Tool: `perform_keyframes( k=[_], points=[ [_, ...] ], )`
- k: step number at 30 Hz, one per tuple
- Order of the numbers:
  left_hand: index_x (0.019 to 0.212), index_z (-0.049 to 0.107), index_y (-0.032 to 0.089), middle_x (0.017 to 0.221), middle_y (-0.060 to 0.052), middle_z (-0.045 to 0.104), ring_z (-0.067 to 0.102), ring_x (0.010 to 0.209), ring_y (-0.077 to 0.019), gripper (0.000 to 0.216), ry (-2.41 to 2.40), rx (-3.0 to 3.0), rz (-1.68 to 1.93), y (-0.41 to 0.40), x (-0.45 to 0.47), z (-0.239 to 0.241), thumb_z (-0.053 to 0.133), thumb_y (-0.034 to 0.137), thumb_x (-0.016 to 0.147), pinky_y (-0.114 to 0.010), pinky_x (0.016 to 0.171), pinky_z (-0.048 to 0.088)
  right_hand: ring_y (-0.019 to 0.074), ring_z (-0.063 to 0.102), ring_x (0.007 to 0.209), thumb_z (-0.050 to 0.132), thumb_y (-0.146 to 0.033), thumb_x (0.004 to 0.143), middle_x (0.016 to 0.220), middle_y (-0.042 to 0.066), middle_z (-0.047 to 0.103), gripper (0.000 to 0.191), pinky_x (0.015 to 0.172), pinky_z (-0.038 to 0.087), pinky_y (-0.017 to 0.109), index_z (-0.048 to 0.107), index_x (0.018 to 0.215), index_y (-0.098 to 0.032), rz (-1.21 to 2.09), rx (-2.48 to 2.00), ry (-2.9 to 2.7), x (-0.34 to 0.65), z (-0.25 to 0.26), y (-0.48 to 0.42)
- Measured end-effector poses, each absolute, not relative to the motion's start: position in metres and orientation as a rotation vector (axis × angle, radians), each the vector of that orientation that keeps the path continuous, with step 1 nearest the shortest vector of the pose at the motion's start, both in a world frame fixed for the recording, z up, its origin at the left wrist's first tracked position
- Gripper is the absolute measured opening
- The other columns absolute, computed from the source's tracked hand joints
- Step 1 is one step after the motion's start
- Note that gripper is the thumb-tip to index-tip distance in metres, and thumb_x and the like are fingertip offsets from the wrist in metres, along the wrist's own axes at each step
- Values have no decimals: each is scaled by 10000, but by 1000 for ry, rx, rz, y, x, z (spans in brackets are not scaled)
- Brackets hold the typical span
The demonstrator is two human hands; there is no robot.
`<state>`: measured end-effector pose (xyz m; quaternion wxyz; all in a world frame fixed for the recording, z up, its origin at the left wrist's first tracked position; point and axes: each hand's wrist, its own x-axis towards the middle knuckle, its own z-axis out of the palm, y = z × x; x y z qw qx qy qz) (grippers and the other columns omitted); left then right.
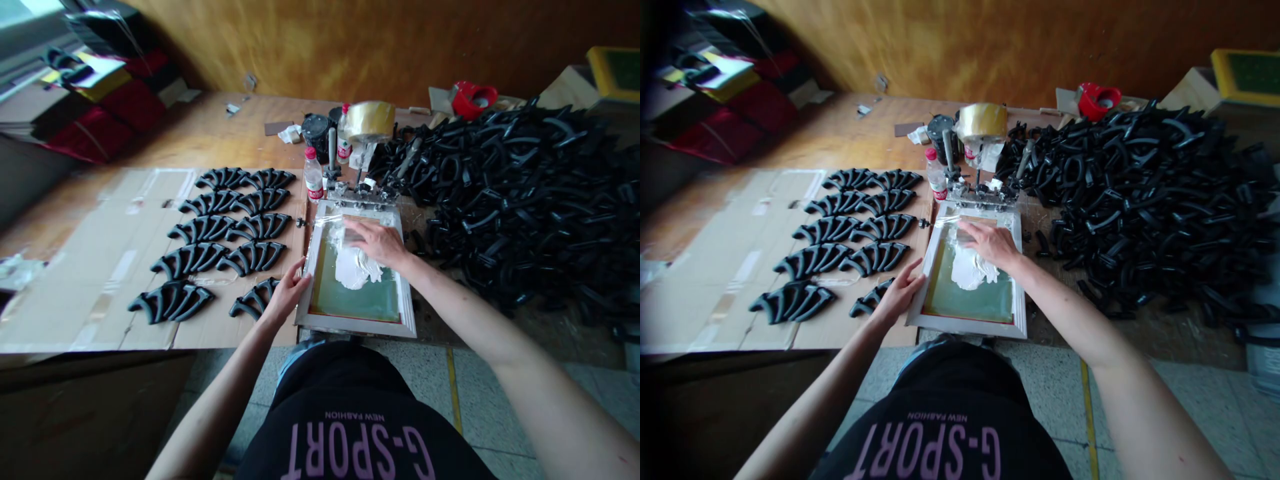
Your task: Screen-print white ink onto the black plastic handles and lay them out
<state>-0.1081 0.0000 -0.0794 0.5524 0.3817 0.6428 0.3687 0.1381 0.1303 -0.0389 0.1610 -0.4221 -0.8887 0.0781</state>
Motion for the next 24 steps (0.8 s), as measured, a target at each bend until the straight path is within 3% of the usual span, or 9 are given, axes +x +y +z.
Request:
perform_keyframes(
  k=[3, 6, 9, 12, 14, 16, 20, 24],
  points=[
    [1266, 625, 227, 758, -2, 638, 548, 605, -120, 560, 1510, 949, 984, 8, -109, -39, 562, 596, 849, -207, 514, 401, 213, 638, 921, 609, -382, 910, 1124, 58, 681, 493, 787, 505, 323, 506, 1378, -264, 75, -1366, -2295, 163, -19, 171],
    [1035, 707, 189, 790, -27, 651, 581, 640, -129, 535, 1427, 976, 1210, 26, -102, 2, 446, 635, 895, -218, 532, 449, 174, 632, 836, 497, -332, 965, 983, 75, 703, 325, 780, 491, 286, 629, 1205, -156, -35, -1579, -1965, 213, -18, 188],
    [1072, 675, 198, 945, -50, 688, 649, 800, -152, 497, 1251, 1007, 1427, 56, -91, 34, 463, 614, 901, -221, 621, 517, 110, 547, 648, 410, -293, 980, 757, 37, 686, 362, 695, 477, 210, 690, 877, -87, 91, -1758, -1957, 244, -44, 173],
    [1159, 629, 214, 1011, -81, 704, 676, 908, -178, 533, 1117, 929, 1467, 81, -80, 49, 409, 633, 913, -237, 657, 549, 114, 555, 631, 602, -341, 896, 719, 10, 677, 258, 653, 471, 208, 682, 741, -150, 329, -1684, -2233, 233, -85, 136],
    [1194, 603, 219, 1042, -94, 710, 684, 933, -183, 558, 1107, 828, 1510, 83, -72, 42, 367, 645, 921, -242, 660, 554, 161, 622, 775, 702, -338, 833, 839, 50, 698, 177, 734, 474, 244, 688, 771, -172, 415, -1587, -2420, 211, -108, 112],
    [1200, 588, 209, 1061, -104, 716, 696, 901, -186, 549, 1129, 702, 1462, 69, -61, 18, 415, 641, 908, -240, 626, 548, 208, 628, 909, 655, -307, 876, 944, 103, 692, 160, 821, 457, 286, 676, 827, -157, 436, -1615, -2529, 187, -118, 92],
    [1163, 596, 150, 1059, -162, 720, 711, 847, -235, 530, 1141, 411, 834, 11, -33, -47, 616, 567, 837, -279, 580, 553, 216, 623, 879, 445, -284, 992, 913, 125, 683, 236, 790, 438, 300, 630, 946, -146, 485, -1821, -2428, 140, -107, 57],
    [1040, 608, 155, 989, -112, 717, 705, 818, -200, 345, 1107, 184, 916, -30, -30, -86, 533, 469, 920, -305, 662, 579, 210, 593, 962, 448, -281, 994, 960, 95, 675, 221, 869, 432, 319, 633, 953, -168, 541, -1277, -2590, 112, -92, 27]
  ],
)
